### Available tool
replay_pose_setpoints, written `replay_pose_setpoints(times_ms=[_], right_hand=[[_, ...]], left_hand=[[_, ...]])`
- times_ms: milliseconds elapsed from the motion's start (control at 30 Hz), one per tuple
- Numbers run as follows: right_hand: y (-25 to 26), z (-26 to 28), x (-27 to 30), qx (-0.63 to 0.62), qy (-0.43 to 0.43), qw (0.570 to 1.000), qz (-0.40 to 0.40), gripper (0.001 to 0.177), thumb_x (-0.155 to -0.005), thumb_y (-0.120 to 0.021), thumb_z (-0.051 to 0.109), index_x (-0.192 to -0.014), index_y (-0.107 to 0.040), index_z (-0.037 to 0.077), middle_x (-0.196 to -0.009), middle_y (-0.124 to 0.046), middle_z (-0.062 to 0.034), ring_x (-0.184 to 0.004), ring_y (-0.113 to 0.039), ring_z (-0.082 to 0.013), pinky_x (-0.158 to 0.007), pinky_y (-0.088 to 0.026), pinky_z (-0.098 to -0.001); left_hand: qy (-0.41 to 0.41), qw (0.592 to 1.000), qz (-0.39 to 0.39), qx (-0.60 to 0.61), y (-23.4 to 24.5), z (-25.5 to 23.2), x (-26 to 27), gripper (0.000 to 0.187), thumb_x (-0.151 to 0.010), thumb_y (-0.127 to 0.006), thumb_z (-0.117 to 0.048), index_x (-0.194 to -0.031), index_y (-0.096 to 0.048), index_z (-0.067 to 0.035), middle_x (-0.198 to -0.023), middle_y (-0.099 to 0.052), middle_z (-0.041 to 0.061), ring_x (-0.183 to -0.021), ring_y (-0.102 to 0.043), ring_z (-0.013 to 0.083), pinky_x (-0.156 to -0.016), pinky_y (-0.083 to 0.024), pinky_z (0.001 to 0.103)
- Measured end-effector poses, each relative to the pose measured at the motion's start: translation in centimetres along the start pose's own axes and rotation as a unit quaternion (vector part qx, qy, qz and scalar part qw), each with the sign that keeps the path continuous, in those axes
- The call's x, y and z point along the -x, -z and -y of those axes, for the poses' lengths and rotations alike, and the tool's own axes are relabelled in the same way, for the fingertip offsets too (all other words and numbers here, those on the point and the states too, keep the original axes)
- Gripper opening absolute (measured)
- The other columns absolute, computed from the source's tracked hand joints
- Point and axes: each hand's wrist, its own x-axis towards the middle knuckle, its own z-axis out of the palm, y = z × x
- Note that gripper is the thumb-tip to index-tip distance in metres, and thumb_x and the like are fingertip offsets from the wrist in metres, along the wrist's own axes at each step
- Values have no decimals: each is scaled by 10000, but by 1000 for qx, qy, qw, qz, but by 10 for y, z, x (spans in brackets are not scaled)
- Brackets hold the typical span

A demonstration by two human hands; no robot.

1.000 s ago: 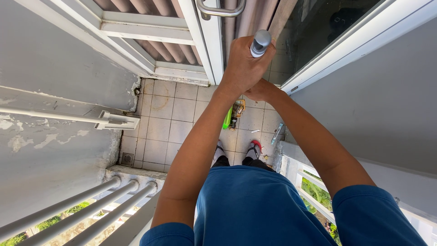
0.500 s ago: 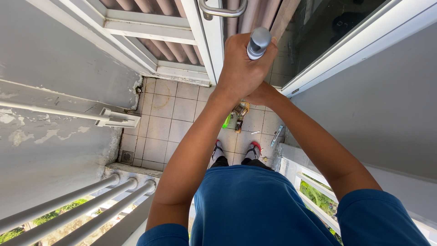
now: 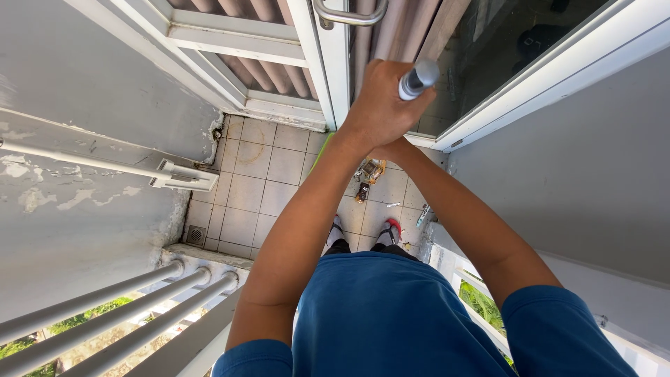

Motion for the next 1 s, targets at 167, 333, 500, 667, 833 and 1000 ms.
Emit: replay_pose_setpoints(times_ms=[167,333,500,667,833,1000], right_hand=[[-3,-16,3,-108,-7,993,-42,260,-1006,-653,266,-1119,-566,48,-1105,-567,-40,-1098,-561,-154,-967,-480,-386],[9,5,15,11,-14,997,-69,253,-977,-679,243,-1089,-566,46,-1060,-571,-38,-1051,-561,-149,-924,-467,-381],[17,2,24,81,-37,995,-51,257,-969,-695,285,-1009,-604,48,-1006,-610,-33,-1006,-605,-158,-896,-493,-387],[20,6,33,115,-57,991,-44,273,-955,-700,297,-1000,-615,42,-1014,-625,-59,-1015,-609,-180,-898,-487,-409],[25,6,41,152,-81,984,-42,272,-973,-673,303,-1017,-621,39,-1027,-633,-73,-1024,-609,-197,-904,-474,-432],[29,8,51,168,-109,979,-33,263,-999,-637,307,-991,-625,44,-991,-652,-74,-993,-628,-199,-889,-490,-429]], left_hand=[[-4,997,78,4,-13,30,9,263,-854,-726,-121,-642,-611,-17,-551,-601,101,-479,-579,214,-596,-489,372],[16,994,103,16,-20,32,6,276,-860,-719,-140,-627,-611,-41,-552,-615,65,-479,-588,169,-585,-491,352],[20,993,105,38,-24,28,5,282,-886,-701,-129,-646,-602,-20,-556,-607,67,-481,-554,150,-523,-434,350],[15,994,103,36,-33,28,7,277,-874,-708,-134,-638,-608,-28,-555,-614,59,-476,-552,142,-514,-444,339],[2,994,98,44,-37,24,9,300,-897,-700,-138,-633,-601,-33,-544,-597,57,-475,-542,137,-531,-448,334],[-7,994,90,55,-42,22,8,282,-908,-701,-146,-656,-625,-47,-553,-602,41,-482,-536,132,-524,-436,342]])
